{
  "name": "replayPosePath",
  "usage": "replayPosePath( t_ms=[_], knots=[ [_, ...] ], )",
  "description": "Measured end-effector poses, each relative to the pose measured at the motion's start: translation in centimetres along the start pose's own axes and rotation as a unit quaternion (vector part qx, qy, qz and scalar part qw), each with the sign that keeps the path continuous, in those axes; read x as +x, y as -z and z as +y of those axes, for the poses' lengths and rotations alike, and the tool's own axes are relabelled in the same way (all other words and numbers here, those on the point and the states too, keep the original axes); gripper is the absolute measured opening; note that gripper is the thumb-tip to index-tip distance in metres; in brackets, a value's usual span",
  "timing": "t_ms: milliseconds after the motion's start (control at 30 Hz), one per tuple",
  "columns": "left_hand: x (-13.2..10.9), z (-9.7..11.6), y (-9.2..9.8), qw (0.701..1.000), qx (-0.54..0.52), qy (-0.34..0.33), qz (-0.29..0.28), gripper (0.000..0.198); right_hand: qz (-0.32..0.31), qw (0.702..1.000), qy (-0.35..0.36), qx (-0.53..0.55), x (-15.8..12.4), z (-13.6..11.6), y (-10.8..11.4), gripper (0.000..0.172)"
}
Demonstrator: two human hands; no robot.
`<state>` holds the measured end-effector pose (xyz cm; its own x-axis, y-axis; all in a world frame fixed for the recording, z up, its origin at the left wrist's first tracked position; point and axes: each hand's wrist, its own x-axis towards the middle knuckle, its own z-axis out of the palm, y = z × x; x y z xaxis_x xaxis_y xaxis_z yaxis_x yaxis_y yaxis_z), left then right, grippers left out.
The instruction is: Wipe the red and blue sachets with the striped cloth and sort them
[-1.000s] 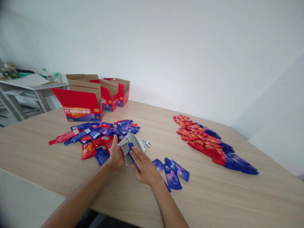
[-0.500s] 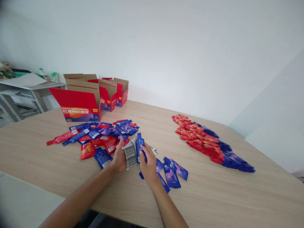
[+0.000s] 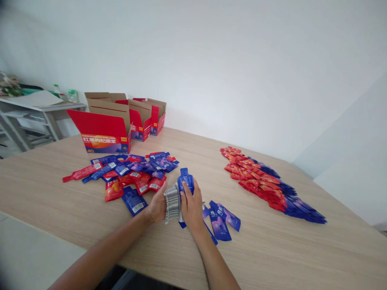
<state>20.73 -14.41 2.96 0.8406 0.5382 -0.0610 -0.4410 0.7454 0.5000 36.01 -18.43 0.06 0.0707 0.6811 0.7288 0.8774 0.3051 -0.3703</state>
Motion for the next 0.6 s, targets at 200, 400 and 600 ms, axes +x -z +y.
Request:
replayPosePath(
  t_ms=[200, 400, 600],
  knots=[
    [0.0, 0.2, -0.5, 1.000, -0.011, -0.017, -0.016, 0.076, -0.013, 1.000, 0.007, -0.004, -0.1, 0.2, -0.3, 0.044],
    [-0.4, 1.7, -1.3, 0.997, -0.054, -0.043, -0.018, 0.084, -0.013, 0.997, 0.065, -0.048, 0.1, 0.3, -0.4, 0.049],
    [-1.0, 4.0, -0.6, 0.989, -0.101, -0.103, 0.040, 0.090, -0.025, 0.989, 0.123, -0.073, 0.2, -0.3, -0.2, 0.064]
  ],
)
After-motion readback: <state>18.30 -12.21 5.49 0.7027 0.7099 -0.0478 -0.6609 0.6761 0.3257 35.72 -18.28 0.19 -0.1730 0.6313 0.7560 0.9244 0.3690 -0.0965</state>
